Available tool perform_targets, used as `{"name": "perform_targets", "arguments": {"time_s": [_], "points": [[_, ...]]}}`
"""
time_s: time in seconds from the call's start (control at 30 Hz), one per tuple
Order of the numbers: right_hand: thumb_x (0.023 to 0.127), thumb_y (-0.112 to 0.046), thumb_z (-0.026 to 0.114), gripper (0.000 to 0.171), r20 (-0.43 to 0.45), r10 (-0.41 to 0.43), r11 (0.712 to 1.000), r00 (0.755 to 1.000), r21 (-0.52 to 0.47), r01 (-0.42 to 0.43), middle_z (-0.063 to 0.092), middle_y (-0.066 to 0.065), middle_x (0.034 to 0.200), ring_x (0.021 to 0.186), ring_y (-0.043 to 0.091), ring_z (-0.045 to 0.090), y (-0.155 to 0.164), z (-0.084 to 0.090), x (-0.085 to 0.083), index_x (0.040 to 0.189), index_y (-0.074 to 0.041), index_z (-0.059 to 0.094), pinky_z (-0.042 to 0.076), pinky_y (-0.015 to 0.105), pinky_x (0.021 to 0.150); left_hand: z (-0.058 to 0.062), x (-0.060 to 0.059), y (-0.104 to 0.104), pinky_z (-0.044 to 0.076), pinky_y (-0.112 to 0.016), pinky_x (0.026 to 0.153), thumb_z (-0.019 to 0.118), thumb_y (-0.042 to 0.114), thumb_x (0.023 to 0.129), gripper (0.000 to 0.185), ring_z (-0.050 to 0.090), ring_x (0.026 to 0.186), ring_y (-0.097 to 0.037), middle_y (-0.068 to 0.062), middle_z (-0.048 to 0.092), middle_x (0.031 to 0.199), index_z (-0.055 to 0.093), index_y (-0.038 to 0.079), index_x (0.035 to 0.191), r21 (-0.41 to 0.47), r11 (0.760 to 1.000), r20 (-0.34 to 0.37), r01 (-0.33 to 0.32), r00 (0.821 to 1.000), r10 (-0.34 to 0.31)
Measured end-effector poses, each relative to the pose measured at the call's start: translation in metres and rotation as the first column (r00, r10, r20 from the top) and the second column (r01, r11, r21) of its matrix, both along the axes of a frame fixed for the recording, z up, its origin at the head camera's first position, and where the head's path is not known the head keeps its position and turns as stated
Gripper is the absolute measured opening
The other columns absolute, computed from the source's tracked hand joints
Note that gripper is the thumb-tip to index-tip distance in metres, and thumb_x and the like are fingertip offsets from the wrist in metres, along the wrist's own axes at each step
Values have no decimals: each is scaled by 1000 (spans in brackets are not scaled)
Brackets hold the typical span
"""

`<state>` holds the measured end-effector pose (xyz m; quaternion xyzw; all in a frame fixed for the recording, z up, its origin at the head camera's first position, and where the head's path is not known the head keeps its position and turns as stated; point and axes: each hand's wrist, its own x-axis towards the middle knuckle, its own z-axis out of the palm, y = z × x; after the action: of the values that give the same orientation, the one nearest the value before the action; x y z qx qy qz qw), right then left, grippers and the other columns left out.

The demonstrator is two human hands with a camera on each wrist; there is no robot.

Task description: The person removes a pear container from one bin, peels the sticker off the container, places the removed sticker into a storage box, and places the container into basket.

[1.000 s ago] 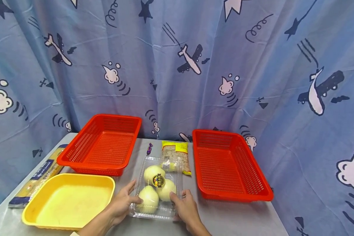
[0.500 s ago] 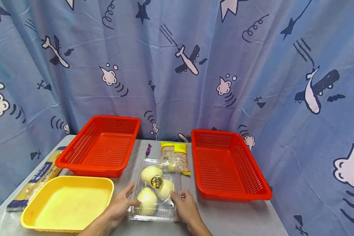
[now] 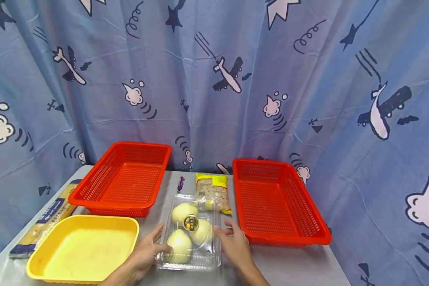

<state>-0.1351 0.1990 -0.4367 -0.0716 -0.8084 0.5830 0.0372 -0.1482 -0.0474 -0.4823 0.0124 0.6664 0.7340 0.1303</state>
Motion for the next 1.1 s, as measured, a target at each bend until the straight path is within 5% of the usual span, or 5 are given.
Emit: {"name": "perform_targets", "arguments": {"time_s": [0.27,0.47,0.77,0.97,1.1], "points": [[90,-23,69,45,-141,25,996,990,87,-13,61,9,101,86,20,59,-2,15,2,126,2,58,52,31,65,0,1,0,8,-66,104,66,-2,69,98,5,137,-53,-37,11,150,10,-9,150,-10,1000,5,0,1000,0],[89,-14,70,38,-287,74,997,955,45,-64,62,9,103,90,21,60,-5,27,1,124,-1,61,50,29,72,-2,2,0,10,-69,102,66,-2,71,98,5,137,-53,-36,9,151,9,-8,150,3,1000,13,10,1000,-10],[88,-6,69,36,-333,186,978,924,-31,-208,62,13,105,89,26,62,-9,35,-14,123,-2,62,55,33,68,-3,0,0,11,-68,103,67,-1,73,98,4,137,-53,-37,7,151,7,-7,151,-6,1000,32,11,999,-11],[87,-4,70,38,-321,293,952,901,8,-306,62,11,105,90,28,61,-9,32,-29,124,-3,62,56,34,67,-2,2,0,9,-65,104,67,-1,72,99,5,136,-53,-38,8,150,7,-8,151,-5,1000,26,10,1000,-10],[87,-5,70,40,-323,390,919,862,72,-389,60,13,107,87,28,61,-8,28,-41,126,0,60,54,32,68,-2,2,0,9,-66,104,67,0,72,99,5,136,-53,-38,8,150,8,-7,151,1,1000,35,13,999,-13]]}}
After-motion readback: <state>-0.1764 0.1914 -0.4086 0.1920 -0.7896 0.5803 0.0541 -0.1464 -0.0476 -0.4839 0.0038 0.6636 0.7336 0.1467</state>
